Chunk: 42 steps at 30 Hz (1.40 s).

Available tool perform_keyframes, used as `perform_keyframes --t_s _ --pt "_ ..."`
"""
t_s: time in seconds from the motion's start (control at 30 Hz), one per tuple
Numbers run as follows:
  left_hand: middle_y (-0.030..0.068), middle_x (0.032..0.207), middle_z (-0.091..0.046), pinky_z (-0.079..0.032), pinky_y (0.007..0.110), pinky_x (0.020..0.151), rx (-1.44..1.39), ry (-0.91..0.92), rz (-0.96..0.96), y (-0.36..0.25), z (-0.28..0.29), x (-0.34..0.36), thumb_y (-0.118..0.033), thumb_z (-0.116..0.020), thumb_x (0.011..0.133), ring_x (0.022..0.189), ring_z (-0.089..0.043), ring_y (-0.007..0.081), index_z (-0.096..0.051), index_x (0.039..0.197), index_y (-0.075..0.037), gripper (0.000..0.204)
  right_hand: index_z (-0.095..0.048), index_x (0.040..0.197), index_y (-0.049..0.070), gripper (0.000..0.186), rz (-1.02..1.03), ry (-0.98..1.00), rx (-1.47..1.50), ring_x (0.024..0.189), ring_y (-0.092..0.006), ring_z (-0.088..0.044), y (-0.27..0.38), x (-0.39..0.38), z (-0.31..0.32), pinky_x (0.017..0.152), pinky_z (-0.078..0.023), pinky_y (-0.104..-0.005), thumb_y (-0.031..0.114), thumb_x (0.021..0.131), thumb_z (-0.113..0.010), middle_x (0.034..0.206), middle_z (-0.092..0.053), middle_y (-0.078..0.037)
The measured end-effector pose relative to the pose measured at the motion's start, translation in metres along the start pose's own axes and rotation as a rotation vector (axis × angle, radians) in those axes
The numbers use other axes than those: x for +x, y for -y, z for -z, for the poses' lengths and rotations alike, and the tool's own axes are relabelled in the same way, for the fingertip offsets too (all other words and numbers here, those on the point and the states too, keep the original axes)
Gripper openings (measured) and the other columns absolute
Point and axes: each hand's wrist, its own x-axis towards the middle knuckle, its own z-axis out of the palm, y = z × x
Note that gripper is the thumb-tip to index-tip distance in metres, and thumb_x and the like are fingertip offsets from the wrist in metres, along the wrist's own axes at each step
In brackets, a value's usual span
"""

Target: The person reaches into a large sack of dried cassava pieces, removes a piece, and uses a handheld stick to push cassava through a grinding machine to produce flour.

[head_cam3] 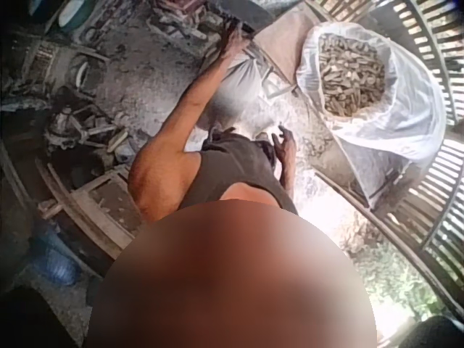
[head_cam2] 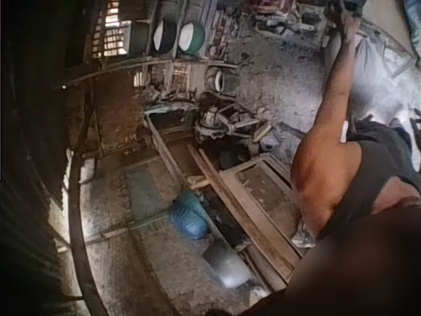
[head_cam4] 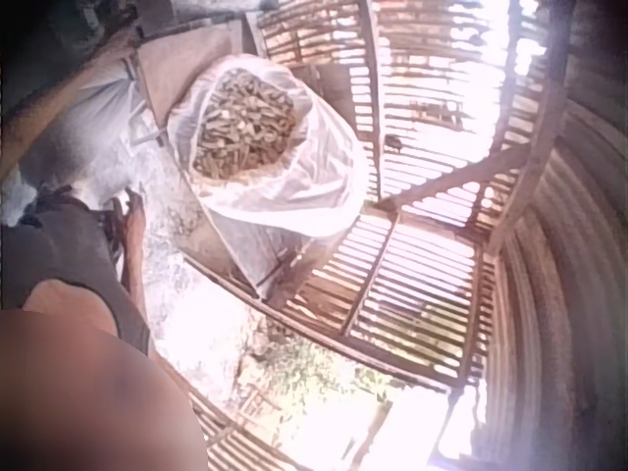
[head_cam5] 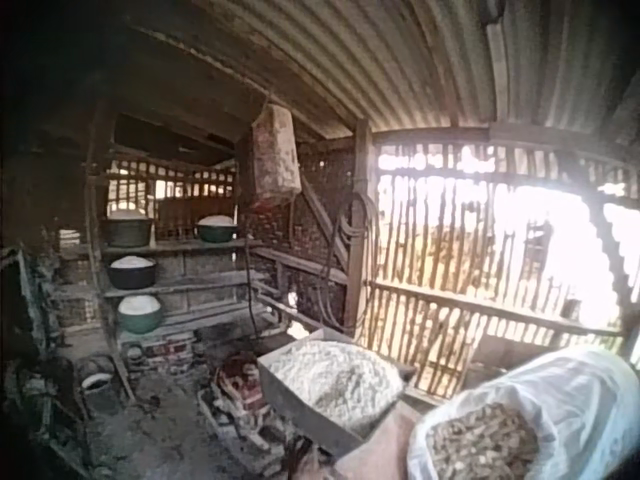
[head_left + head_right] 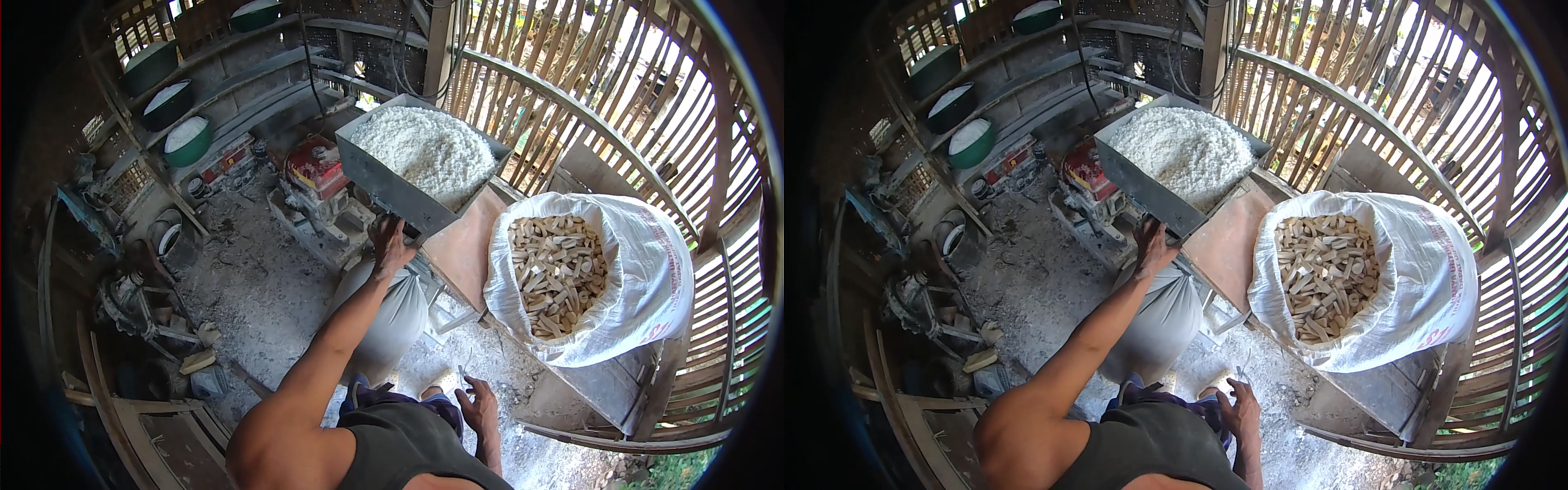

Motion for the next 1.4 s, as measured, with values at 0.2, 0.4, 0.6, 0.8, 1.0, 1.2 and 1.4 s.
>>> perform_keyframes --t_s 0.2,0.4,0.6,0.8,1.0,1.2,1.4 --pt "0.0130 0.126 -0.050 -0.025 0.063 0.101 -0.246 0.220 -0.121 0.015 0.021 0.007 -0.032 -0.081 0.068 0.125 -0.041 0.0343 -0.050 0.125 -0.011 0.069 -0.063 0.119 0.006 0.042 0.083 0.056 0.011 0.093 -0.0305 -0.068 0.005 0.010 -0.001 0.081 -0.052 -0.0403 0.026 0.083 -0.071 0.111 -0.065 -0.018" --pt "0.0137 0.132 -0.046 -0.029 0.058 0.100 0.030 0.137 -0.221 0.013 0.020 0.003 -0.030 -0.081 0.065 0.127 -0.039 0.0342 -0.043 0.135 -0.010 0.081 -0.063 0.120 0.005 0.042 0.085 0.057 0.011 0.094 -0.0310 -0.067 0.006 0.016 0.004 0.081 -0.052 -0.0403 0.027 0.084 -0.070 0.111 -0.065 -0.019" --pt "0.0149 0.135 -0.046 -0.018 0.071 0.107 0.163 0.223 0.063 -0.020 0.016 0.006 -0.030 -0.081 0.068 0.138 -0.030 0.0336 -0.047 0.127 -0.008 0.071 -0.062 0.118 0.005 0.042 0.108 0.090 -0.017 0.092 -0.0307 -0.067 0.004 0.016 0.004 0.079 -0.053 -0.0405 0.028 0.084 -0.071 0.110 -0.064 -0.017" --pt "0.0213 0.135 -0.044 -0.015 0.070 0.108 -0.037 0.156 0.162 -0.022 0.018 0.005 -0.032 -0.080 0.071 0.135 -0.034 0.0361 -0.044 0.127 0.000 0.074 -0.063 0.119 0.004 0.042 0.050 0.031 0.022 0.094 -0.0304 -0.068 0.004 0.012 0.005 0.081 -0.052 -0.0399 0.026 0.084 -0.070 0.111 -0.065 -0.018" --pt "0.0189 0.134 -0.045 -0.021 0.068 0.104 -0.092 -0.012 0.090 -0.013 0.008 0.001 -0.036 -0.079 0.073 0.130 -0.037 0.0370 -0.047 0.127 -0.003 0.071 -0.064 0.118 0.005 0.041 0.012 0.034 0.032 0.094 -0.0301 -0.068 -0.006 0.004 0.002 0.081 -0.052 -0.0396 0.026 0.083 -0.071 0.112 -0.065 -0.017" --pt "0.0152 0.128 -0.050 -0.027 0.061 0.099 -0.080 0.112 -0.097 -0.002 0.019 0.001 -0.027 -0.080 0.069 0.124 -0.043 0.0355 -0.053 0.120 -0.007 0.061 -0.064 0.118 0.005 0.041 0.071 0.064 0.028 0.095 -0.0314 -0.068 0.000 0.015 0.000 0.081 -0.052 -0.0402 0.026 0.083 -0.071 0.111 -0.065 -0.018" --pt "0.0152 0.115 -0.060 -0.033 0.055 0.098 0.020 0.082 0.085 -0.023 0.029 0.007 -0.018 -0.072 0.078 0.117 -0.049 0.0344 -0.064 0.108 -0.004 0.035 -0.063 0.119 0.007 0.041 0.190 0.088 0.021 0.097 -0.0326 -0.066 0.019 0.035 0.000 0.084 -0.052 -0.0416 0.029 0.086 -0.069 0.113 -0.064 -0.017"
